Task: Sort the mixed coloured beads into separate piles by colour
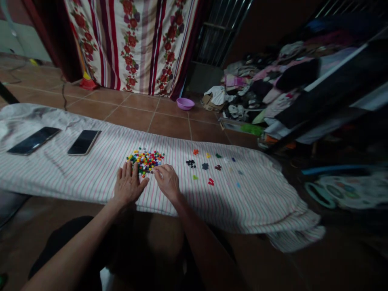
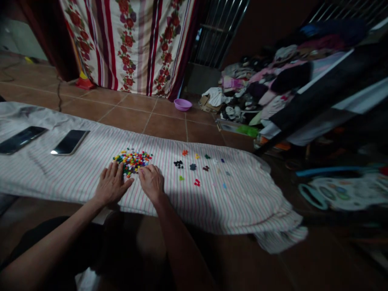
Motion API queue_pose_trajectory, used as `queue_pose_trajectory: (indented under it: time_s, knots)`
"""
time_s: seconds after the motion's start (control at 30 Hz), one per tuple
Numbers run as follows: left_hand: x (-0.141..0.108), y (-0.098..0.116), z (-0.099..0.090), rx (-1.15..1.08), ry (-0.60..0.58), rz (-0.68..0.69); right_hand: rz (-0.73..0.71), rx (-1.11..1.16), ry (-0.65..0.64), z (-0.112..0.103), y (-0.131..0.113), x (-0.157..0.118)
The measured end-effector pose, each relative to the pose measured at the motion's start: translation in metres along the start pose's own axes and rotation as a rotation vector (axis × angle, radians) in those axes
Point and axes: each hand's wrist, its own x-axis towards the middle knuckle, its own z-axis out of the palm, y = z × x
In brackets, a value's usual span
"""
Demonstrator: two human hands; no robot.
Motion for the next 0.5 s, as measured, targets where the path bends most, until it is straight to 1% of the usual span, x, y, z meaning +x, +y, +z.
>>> queue_pose_trajectory:
  time_s: [0.07,0.13,0.3,0.4,0.5]
  knots:
    - [0.000,0.000,0.001,-0.005,0.018,0.007,0.002,-0.004,-0.004,-0.011,0.007,-0.004]
    - [0.000,0.000,0.001,-0.011,0.009,0.008,0.011,-0.013,0.012,-0.023,0.016,-0.007]
    - [0.002,0.005,-0.005,-0.021,-0.033,-0.032,0.059,-0.023,0.159,-0.057,0.052,-0.019]
    - [0.004,0.009,-0.012,-0.041,-0.053,-0.060,0.145,-0.017,0.269,-0.081,0.078,-0.029]
    - [0.006,0.013,-0.016,-0.060,-0.066,-0.069,0.287,-0.040,0.369,-0.108,0.107,-0.044]
